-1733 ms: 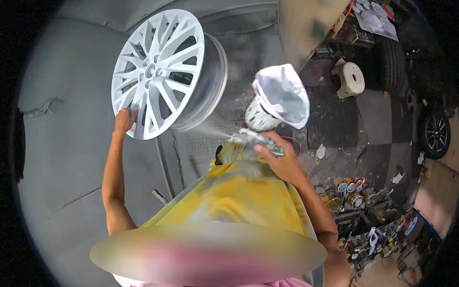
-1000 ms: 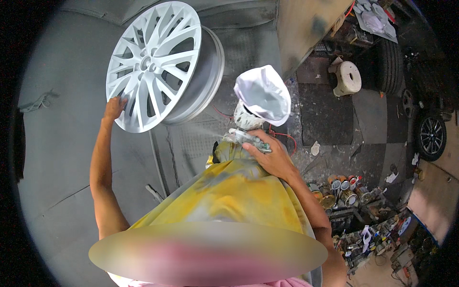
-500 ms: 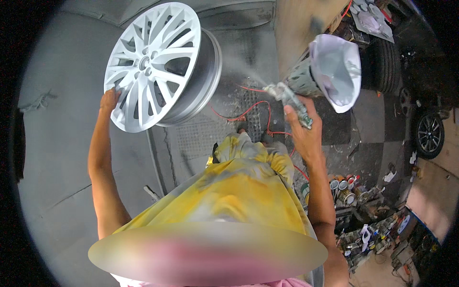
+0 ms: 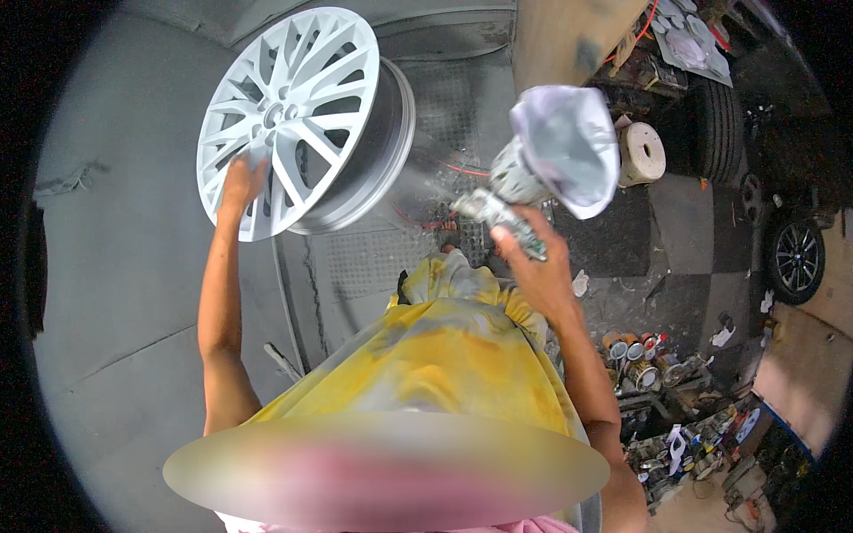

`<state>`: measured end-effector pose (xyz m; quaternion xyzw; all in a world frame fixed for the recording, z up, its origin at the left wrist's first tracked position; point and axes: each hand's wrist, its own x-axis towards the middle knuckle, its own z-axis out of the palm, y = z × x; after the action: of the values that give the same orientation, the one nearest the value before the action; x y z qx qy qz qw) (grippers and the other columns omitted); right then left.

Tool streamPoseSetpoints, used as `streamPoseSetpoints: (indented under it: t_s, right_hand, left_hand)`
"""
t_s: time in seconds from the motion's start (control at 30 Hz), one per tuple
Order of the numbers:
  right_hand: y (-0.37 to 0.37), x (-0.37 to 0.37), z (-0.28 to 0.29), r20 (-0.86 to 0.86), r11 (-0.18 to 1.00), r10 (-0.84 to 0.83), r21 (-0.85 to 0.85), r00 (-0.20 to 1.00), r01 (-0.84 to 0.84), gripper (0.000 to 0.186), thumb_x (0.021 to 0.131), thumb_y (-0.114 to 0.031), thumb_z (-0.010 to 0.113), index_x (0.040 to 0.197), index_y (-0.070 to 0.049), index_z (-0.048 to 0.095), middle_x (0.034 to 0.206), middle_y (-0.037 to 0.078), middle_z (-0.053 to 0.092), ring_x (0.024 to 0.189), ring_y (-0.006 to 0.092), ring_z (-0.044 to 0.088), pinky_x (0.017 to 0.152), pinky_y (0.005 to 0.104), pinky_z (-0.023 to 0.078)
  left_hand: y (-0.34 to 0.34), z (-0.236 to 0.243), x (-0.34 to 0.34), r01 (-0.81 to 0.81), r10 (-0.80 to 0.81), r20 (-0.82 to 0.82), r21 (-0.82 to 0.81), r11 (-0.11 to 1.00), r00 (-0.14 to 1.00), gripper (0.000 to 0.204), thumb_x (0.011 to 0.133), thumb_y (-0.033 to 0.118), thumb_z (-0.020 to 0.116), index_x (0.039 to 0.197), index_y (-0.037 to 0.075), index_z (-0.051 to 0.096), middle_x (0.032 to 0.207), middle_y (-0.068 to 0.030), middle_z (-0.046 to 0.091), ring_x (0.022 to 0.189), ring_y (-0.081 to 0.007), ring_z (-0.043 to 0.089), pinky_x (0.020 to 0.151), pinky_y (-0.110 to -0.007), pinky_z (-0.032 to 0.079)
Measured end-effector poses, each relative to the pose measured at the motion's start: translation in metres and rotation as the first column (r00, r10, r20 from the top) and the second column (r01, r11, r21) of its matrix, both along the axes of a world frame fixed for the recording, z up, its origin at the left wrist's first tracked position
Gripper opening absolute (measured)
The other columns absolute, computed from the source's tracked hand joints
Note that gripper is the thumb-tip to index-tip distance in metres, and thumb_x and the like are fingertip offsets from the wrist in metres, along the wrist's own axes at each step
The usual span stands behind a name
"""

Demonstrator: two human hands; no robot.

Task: Painting a car rim using a spray gun.

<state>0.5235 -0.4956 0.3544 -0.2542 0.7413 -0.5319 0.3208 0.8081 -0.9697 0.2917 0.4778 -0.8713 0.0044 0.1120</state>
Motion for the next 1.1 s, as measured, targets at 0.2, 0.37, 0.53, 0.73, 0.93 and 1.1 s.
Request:
streamPoseSetpoints:
  t_s: [0.2, 0.37, 0.53, 0.73, 0.93, 1.1]
  right_hand:
    - [0.006, -0.014, 0.005, -0.293, 0.964, -0.174, -0.246, 0.94, 0.102, 0.028, 0.097, -0.02, 0.068, 0.12, -0.004, 0.063, 0.088, 0.001, 0.064, 0.077, 0.0081, 0.055, 0.07, 0.0265, 0.048]
    - [0.032, 0.018, 0.003, 0.103, 0.993, 0.099, -0.07, 0.99, -0.092, 0.031, 0.096, -0.025, 0.07, 0.12, -0.006, 0.063, 0.088, -0.001, 0.064, 0.077, 0.007, 0.055, 0.071, 0.0251, 0.047]
    - [0.043, 0.031, 0.007, 0.177, 0.975, 0.208, -0.11, 0.962, -0.191, 0.033, 0.096, -0.022, 0.069, 0.121, -0.003, 0.062, 0.097, 0.001, 0.067, 0.087, 0.0084, 0.057, 0.08, 0.0272, 0.048]
    - [0.045, 0.012, 0.005, -0.112, 0.968, -0.064, -0.25, 0.992, 0.034, 0.033, 0.095, -0.017, 0.07, 0.123, -0.002, 0.062, 0.096, 0.003, 0.067, 0.085, 0.009, 0.059, 0.078, 0.0275, 0.05]
    - [0.051, 0.03, 0.004, -0.177, 0.989, 0.067, -0.117, 0.982, -0.089, 0.044, 0.092, -0.027, 0.076, 0.127, -0.003, 0.065, 0.111, 0.016, 0.071, 0.101, 0.0254, 0.066, 0.091, 0.0376, 0.05]
    - [0.039, 0.051, -0.011, -0.444, 0.991, 0.075, -0.069, 0.893, -0.117, 0.043, 0.091, -0.032, 0.076, 0.126, -0.007, 0.068, 0.118, 0.022, 0.069, 0.109, 0.0416, 0.066, 0.091, 0.0454, 0.052]
  left_hand:
    - [0.034, 0.018, 0.006, 0.048, -0.071, 0.217, 0.11, 0.993, 0.974, 0.035, 0.093, 0.018, 0.058, 0.118, -0.005, 0.068, 0.125, -0.0383, 0.059, 0.132, -0.0513, 0.047, 0.11, -0.051, 0.042]
    - [0.036, 0.014, 0.026, 0.114, -0.123, 0.194, 0.058, 0.992, 0.973, 0.034, 0.092, 0.013, 0.057, 0.123, 0.002, 0.069, 0.133, -0.0348, 0.057, 0.133, -0.0507, 0.046, 0.114, -0.051, 0.038]
    - [0.083, 0.071, 0.006, 0.015, -0.025, -0.126, -0.085, 0.996, 0.992, 0.028, 0.097, 0.021, 0.059, 0.117, 0.005, 0.071, 0.136, -0.0288, 0.057, 0.125, -0.0462, 0.055, 0.105, -0.049, 0.046]
    - [0.197, 0.143, -0.063, 0.275, -0.3, -0.478, -0.123, 0.953, 0.826, 0.016, 0.097, 0.013, 0.064, 0.099, -0.001, 0.072, 0.096, -0.0175, 0.07, 0.085, -0.0322, 0.068, 0.079, -0.037, 0.051]
    - [0.293, 0.121, -0.101, 0.573, -0.228, -0.646, 0.393, 0.719, 0.729, 0.019, 0.099, 0.017, 0.067, 0.106, 0.0, 0.072, 0.093, -0.005, 0.073, 0.086, -0.0112, 0.066, 0.081, -0.028, 0.052]
    - [0.314, 0.129, -0.124, 0.7, -0.419, -0.676, 0.204, 0.685, 0.607, 0.036, 0.086, 0.015, 0.081, 0.118, 0.002, 0.068, 0.109, -0.0096, 0.066, 0.089, -0.0191, 0.067, 0.079, -0.031, 0.056]
